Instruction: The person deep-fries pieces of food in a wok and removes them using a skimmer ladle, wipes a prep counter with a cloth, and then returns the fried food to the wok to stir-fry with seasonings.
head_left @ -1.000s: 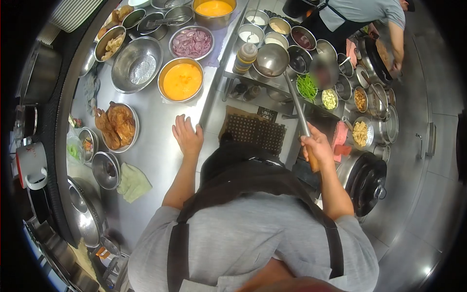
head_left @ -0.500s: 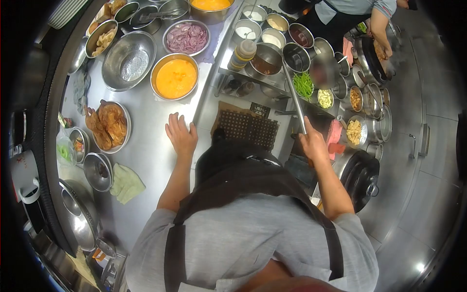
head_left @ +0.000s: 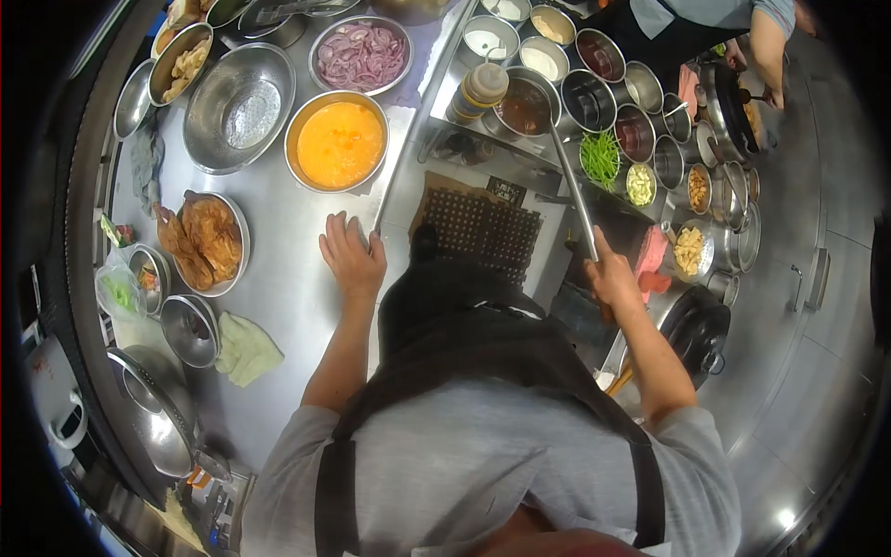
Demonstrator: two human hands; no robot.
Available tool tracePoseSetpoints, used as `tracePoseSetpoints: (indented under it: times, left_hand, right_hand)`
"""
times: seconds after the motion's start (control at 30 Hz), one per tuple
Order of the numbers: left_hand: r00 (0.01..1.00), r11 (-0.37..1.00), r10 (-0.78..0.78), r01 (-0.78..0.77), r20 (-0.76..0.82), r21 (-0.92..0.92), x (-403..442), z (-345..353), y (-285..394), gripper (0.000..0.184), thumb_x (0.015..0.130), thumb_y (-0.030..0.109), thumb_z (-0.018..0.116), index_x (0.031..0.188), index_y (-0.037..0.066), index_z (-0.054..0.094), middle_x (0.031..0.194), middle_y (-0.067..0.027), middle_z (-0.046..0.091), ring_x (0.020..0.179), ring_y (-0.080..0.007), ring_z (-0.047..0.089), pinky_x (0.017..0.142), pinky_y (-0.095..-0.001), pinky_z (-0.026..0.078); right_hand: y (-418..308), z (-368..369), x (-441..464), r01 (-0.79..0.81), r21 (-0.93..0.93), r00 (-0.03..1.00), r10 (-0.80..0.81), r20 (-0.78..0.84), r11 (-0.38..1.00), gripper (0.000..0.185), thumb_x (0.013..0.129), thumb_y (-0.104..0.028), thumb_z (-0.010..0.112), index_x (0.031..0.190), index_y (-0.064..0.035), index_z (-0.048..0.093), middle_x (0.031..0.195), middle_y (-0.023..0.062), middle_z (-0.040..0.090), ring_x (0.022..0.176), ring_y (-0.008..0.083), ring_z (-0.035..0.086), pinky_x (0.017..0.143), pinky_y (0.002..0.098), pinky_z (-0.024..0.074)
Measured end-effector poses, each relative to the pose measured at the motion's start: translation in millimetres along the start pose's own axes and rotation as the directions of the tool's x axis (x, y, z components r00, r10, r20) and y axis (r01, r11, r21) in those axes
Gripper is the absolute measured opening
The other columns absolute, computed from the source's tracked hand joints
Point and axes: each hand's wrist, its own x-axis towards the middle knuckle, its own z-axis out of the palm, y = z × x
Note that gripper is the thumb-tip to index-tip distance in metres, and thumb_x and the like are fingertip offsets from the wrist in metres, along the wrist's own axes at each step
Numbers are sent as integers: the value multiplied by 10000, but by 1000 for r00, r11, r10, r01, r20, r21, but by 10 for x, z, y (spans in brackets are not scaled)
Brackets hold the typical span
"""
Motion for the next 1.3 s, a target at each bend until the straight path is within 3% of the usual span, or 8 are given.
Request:
tracePoseSetpoints:
  times: [0.07,0.17,0.4,0.6,0.7,0.83,1.0,1.3]
  left_hand:
    - [1000,1000,-5,5,-1,0,1,3,3,396,781,171,592,1129,16,483,1267,-171,430,1257,-360,349,1019,-535,241]
    - [1000,1000,10,-9,-22,9,-5,19,-8,395,778,168,592,1127,17,485,1261,-171,435,1255,-360,351,1015,-536,244]
    - [1000,1000,4,-4,-1,13,-32,60,-30,426,792,209,583,1158,26,466,1290,-167,424,1277,-348,330,1039,-525,212]
    - [999,999,41,-40,-11,30,-26,77,-17,423,787,201,579,1149,12,468,1273,-164,428,1263,-345,337,1032,-520,218]
    - [999,999,42,-42,-11,33,-58,94,-24,422,786,201,581,1147,13,470,1271,-159,431,1261,-342,340,1033,-517,218]
    - [998,998,47,-45,-42,44,-45,87,1,411,784,190,581,1140,19,469,1259,-165,440,1249,-351,352,1022,-526,236]
    - [998,999,39,-37,-51,36,-37,49,24,407,786,180,579,1143,26,460,1248,-177,446,1239,-366,363,1007,-543,258]
    - [997,999,40,-39,-70,14,-22,24,41,400,772,137,585,1131,14,458,1242,-195,444,1228,-378,369,1006,-550,255]
  right_hand:
    - [-2,-19,25,-34,27,999,33,33,999,608,848,-79,536,1406,-60,297,644,150,588,438,198,559,460,348,472]
    - [-74,0,10,-146,540,987,86,135,829,625,840,-63,542,1418,-91,304,621,16,511,406,127,496,358,271,412]
    - [-163,59,-126,-196,851,980,87,177,487,603,850,-123,569,1400,-71,327,669,42,526,396,137,475,334,271,398]
    - [-172,124,-159,-214,935,976,27,216,281,565,866,-130,544,1386,-50,337,706,61,540,387,138,480,318,263,382]
    - [-238,187,-186,-155,753,988,86,131,639,542,855,-106,538,1375,-107,385,716,62,545,393,146,505,327,273,400]
    - [-238,115,-164,-153,718,988,106,110,679,534,846,-100,545,1359,-81,401,716,61,547,394,147,506,328,274,400]
    - [-95,-144,-96,-176,876,983,41,177,448,554,831,-129,567,1325,30,374,737,70,544,395,145,496,313,249,382]
    - [-27,-139,-194,-161,966,984,-41,172,203,438,861,-147,531,1237,46,416,722,82,527,384,133,478,284,235,369]
